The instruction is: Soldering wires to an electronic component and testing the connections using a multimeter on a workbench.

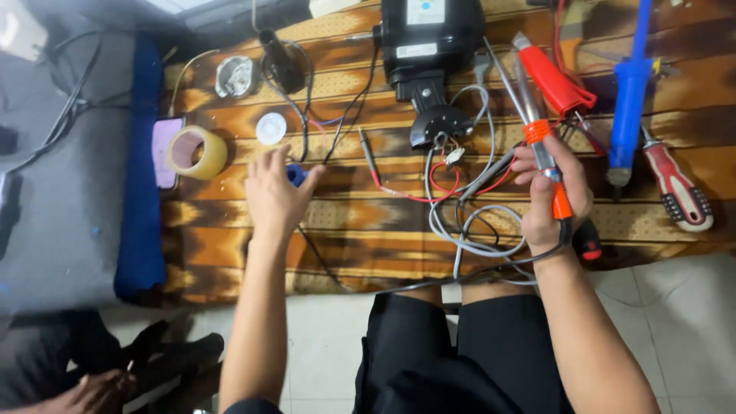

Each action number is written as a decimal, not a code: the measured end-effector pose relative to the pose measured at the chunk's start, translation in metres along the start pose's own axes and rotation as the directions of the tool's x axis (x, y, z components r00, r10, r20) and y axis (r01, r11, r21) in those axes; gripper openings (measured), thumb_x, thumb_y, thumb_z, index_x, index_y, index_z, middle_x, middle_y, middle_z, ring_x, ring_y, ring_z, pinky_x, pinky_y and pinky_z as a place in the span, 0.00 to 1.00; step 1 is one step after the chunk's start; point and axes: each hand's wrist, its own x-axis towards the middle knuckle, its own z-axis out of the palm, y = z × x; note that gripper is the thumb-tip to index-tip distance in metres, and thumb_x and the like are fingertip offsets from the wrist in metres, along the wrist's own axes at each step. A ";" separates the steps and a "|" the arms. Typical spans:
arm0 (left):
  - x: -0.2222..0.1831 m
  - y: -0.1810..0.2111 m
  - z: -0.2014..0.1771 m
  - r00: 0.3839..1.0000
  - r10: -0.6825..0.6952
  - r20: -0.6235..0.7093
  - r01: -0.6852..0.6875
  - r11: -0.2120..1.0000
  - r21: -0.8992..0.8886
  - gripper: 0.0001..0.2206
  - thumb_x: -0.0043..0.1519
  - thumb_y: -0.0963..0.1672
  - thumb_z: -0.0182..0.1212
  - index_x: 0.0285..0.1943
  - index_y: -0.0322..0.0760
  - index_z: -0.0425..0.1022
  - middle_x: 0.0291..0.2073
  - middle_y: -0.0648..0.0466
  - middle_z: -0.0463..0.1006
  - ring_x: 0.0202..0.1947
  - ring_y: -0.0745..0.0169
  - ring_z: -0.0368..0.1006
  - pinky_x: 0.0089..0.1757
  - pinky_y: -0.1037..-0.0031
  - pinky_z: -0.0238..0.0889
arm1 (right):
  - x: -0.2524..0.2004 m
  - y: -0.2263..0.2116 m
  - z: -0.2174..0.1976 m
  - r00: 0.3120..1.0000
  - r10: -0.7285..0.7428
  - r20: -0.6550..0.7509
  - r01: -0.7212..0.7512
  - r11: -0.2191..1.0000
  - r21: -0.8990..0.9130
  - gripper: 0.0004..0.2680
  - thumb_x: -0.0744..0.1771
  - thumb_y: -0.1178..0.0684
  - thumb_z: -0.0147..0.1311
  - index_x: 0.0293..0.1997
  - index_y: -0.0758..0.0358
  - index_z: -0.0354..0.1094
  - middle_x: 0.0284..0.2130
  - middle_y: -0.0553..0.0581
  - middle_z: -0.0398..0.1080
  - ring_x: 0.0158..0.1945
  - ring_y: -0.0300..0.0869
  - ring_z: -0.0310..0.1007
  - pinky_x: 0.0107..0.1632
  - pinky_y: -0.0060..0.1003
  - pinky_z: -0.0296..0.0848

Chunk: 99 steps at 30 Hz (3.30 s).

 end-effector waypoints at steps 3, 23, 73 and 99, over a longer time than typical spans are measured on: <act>-0.016 -0.005 0.005 0.951 -0.138 0.278 0.195 0.962 -0.189 0.29 0.55 0.52 0.74 0.65 0.47 0.70 0.54 0.47 0.72 0.50 0.32 0.75 0.47 0.47 0.71 | 0.000 -0.001 -0.002 1.000 -0.023 -0.009 0.023 1.000 0.007 0.20 0.74 0.49 0.48 0.62 0.87 0.61 0.40 0.85 0.72 0.38 0.57 0.77 0.35 0.39 0.76; -0.056 0.249 0.039 0.963 0.089 0.254 0.269 -0.280 -0.922 0.27 0.56 0.42 0.74 0.62 0.36 0.63 0.51 0.49 0.72 0.54 0.61 0.69 0.54 0.68 0.65 | 0.008 -0.013 -0.003 0.986 -0.086 0.144 0.104 0.987 -0.123 0.12 0.69 0.56 0.54 0.52 0.79 0.71 0.45 0.71 0.75 0.41 0.57 0.80 0.42 0.45 0.81; -0.019 0.164 0.041 0.984 0.162 -0.076 -0.142 0.450 -0.881 0.11 0.63 0.45 0.65 0.30 0.41 0.69 0.29 0.57 0.72 0.32 0.64 0.67 0.38 0.73 0.61 | 0.018 0.012 0.013 0.969 -0.006 -0.248 -0.019 0.995 -0.097 0.14 0.73 0.43 0.48 0.55 0.65 0.59 0.23 0.64 0.62 0.22 0.45 0.59 0.35 0.36 0.65; -0.012 0.239 0.062 0.853 0.332 -0.402 -0.374 0.927 -0.029 0.07 0.55 0.46 0.66 0.41 0.49 0.77 0.33 0.59 0.72 0.37 0.58 0.69 0.37 0.68 0.57 | 0.020 0.019 0.004 0.979 -0.056 -0.193 0.014 0.976 -0.215 0.12 0.72 0.50 0.55 0.53 0.72 0.72 0.27 0.62 0.73 0.29 0.45 0.75 0.36 0.40 0.75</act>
